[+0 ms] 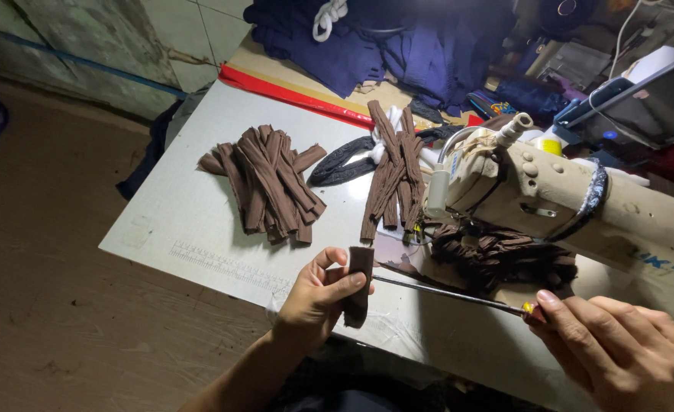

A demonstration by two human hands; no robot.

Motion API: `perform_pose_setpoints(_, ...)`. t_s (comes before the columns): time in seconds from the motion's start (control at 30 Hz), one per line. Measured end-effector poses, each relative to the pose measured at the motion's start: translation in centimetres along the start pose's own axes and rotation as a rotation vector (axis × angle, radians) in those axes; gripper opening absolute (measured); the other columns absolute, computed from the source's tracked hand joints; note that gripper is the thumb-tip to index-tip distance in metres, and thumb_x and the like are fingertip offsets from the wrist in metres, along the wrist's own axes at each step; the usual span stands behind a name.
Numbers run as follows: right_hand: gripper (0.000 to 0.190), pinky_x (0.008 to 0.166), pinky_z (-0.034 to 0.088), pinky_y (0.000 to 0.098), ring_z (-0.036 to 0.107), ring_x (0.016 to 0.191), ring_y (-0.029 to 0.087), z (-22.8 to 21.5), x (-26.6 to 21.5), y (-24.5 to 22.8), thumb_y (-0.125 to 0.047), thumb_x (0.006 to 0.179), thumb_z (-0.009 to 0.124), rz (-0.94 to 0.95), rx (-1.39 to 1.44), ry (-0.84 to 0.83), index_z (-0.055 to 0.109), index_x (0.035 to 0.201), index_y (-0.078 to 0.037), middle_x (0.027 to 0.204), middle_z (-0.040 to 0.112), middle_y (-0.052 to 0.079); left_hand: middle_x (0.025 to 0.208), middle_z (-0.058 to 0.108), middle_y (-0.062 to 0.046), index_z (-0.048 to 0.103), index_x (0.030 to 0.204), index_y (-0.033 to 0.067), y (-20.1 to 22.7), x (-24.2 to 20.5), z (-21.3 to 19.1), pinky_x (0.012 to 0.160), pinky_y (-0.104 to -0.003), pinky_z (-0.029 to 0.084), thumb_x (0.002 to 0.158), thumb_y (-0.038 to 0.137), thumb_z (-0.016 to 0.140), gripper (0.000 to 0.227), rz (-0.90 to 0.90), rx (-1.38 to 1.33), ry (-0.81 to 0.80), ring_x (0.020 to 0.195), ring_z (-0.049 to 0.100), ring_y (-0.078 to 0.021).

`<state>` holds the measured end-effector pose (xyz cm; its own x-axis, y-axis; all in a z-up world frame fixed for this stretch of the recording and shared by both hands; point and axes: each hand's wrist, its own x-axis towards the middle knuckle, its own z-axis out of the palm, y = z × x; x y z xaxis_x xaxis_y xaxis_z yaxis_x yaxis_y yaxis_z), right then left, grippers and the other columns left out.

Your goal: Using a screwdriver to turn small fabric strips right-side out at a sewing station

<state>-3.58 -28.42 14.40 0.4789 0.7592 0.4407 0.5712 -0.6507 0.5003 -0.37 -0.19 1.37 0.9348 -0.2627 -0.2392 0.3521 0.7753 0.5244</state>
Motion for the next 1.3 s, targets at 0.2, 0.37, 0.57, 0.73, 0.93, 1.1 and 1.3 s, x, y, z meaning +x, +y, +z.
perform_pose_setpoints(0.2,0.03,0.063,0.043,0.029,0.059,0.069,0.019,0.1,-0.3,-0.3,-0.028,0.081,0.066,0.022,0.004,-0.001,0.063,0.104,-0.009,0.082,0.063,-0.001,0.078,0.055,-0.011,0.047,0.08,0.0147,-0.2,-0.1,0.4,0.044,-0.024,0.044,0.07,0.0,0.067,0.027,0.006,0.023,-0.029,0.065,0.062,-0.0213)
perform_pose_setpoints(0.37,0.021,0.058,0.04,0.0295,0.056,0.062,0.019,-0.2,-0.1,0.1,-0.024,0.083,0.065,-0.057,-0.021,0.088,0.067,0.097,-0.007,0.073,0.061,0.0,0.07,0.059,-0.011,0.048,0.076,0.0124,-0.2,-0.2,0.3,0.046,-0.027,0.043,0.07,0.0,0.068,0.025,0.054,0.085,-0.13,0.061,0.059,-0.0193)
perform_pose_setpoints(0.57,0.023,0.053,0.038,0.0327,0.053,0.061,0.021,-2.1,0.7,-0.3,-0.023,0.082,0.062,-0.05,0.024,0.018,0.064,0.098,-0.007,0.076,0.06,0.002,0.082,0.063,-0.019,0.047,0.07,0.0041,1.0,0.1,-0.5,0.071,-0.029,0.051,0.074,-0.011,0.057,0.019,0.1,0.24,-0.527,0.077,0.062,-0.0204)
perform_pose_setpoints(0.73,0.019,0.057,0.039,0.0285,0.057,0.065,0.018,-2.2,2.1,-1.1,-0.025,0.083,0.059,-0.09,0.0,-0.039,0.062,0.097,-0.011,0.077,0.059,0.0,0.084,0.061,-0.026,0.041,0.061,0.0062,1.3,-0.1,1.4,0.067,-0.025,0.054,0.078,-0.003,0.061,0.028,0.104,0.408,-0.662,0.079,0.064,-0.0269)
perform_pose_setpoints(0.93,0.021,0.056,0.042,0.0277,0.057,0.064,0.016,-1.6,1.5,-1.1,-0.025,0.077,0.067,0.041,0.085,-0.047,0.063,0.094,-0.012,0.076,0.061,-0.001,0.093,0.062,-0.018,0.053,0.084,0.0028,2.7,-0.6,1.3,0.081,-0.029,0.052,0.077,-0.005,0.06,0.013,0.06,0.473,-0.625,0.096,0.06,-0.0216)
perform_pose_setpoints(1.1,0.02,0.058,0.042,0.028,0.056,0.065,0.015,-2.1,1.0,-1.4,-0.023,0.075,0.069,0.158,0.143,-0.029,0.063,0.091,-0.013,0.075,0.061,-0.002,0.084,0.065,-0.023,0.056,0.102,-0.001,2.3,-0.4,1.8,0.063,-0.022,0.05,0.075,-0.002,0.063,0.027,-0.198,0.383,-0.455,0.074,0.063,-0.0194)
perform_pose_setpoints(1.3,0.027,0.067,0.043,0.0297,0.057,0.075,0.015,-1.3,0.1,-1.2,-0.031,0.079,0.054,0.085,0.174,-0.153,0.061,0.1,-0.015,0.086,0.062,-0.005,0.067,0.068,-0.012,0.07,0.076,-0.0038,0.8,0.1,2.8,0.053,-0.015,0.047,0.065,0.005,0.073,0.015,-0.259,0.705,-0.308,0.058,0.059,-0.0087)
